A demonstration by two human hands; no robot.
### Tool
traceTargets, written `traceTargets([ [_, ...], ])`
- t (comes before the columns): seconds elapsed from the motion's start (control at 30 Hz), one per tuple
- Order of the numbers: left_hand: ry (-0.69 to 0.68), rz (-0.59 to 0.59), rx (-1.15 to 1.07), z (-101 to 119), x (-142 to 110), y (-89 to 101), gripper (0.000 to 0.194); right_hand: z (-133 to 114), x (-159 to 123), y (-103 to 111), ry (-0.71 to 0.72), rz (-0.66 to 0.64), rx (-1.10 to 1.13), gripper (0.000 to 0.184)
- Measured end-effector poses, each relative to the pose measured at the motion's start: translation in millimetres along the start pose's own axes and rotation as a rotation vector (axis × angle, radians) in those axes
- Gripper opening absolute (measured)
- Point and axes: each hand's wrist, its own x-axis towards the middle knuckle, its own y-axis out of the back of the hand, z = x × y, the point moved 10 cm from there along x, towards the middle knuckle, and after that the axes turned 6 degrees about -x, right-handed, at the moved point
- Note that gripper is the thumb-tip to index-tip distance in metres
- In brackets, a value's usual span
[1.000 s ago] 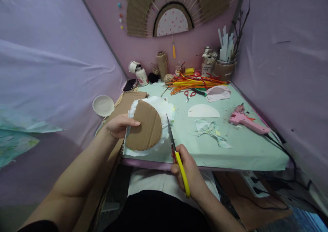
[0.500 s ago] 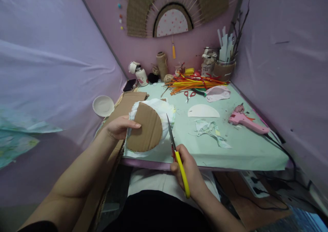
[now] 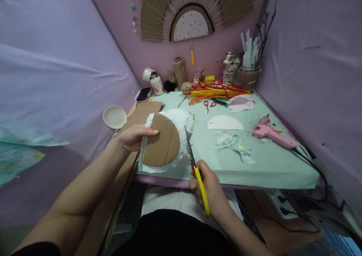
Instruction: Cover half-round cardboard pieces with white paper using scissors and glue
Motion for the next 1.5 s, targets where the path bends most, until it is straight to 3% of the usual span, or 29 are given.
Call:
traceTargets([
  [0.33, 0.066, 0.005, 0.046, -6.4, -5.5, 2.9, 0.041, -21.3, -0.8, -5.0, 0.011, -0.067, -0.01, 0.068],
  [1.0, 0.122, 0.004, 0.058, -15.4, -8.0, 5.9, 0.042, -11.7, -1.4, -13.0, -0.001, -0.09, 0.053, 0.073],
  [1.2, 0.143, 0.054, 0.069, -16.3, -10.0, 9.7, 0.045, -13.4, 0.5, -2.1, -0.027, 0.004, -0.002, 0.071],
  [1.5, 0.153, 0.041, 0.105, -13.0, -13.6, 11.5, 0.042, -25.1, -0.3, 5.6, -0.037, 0.042, -0.107, 0.058],
])
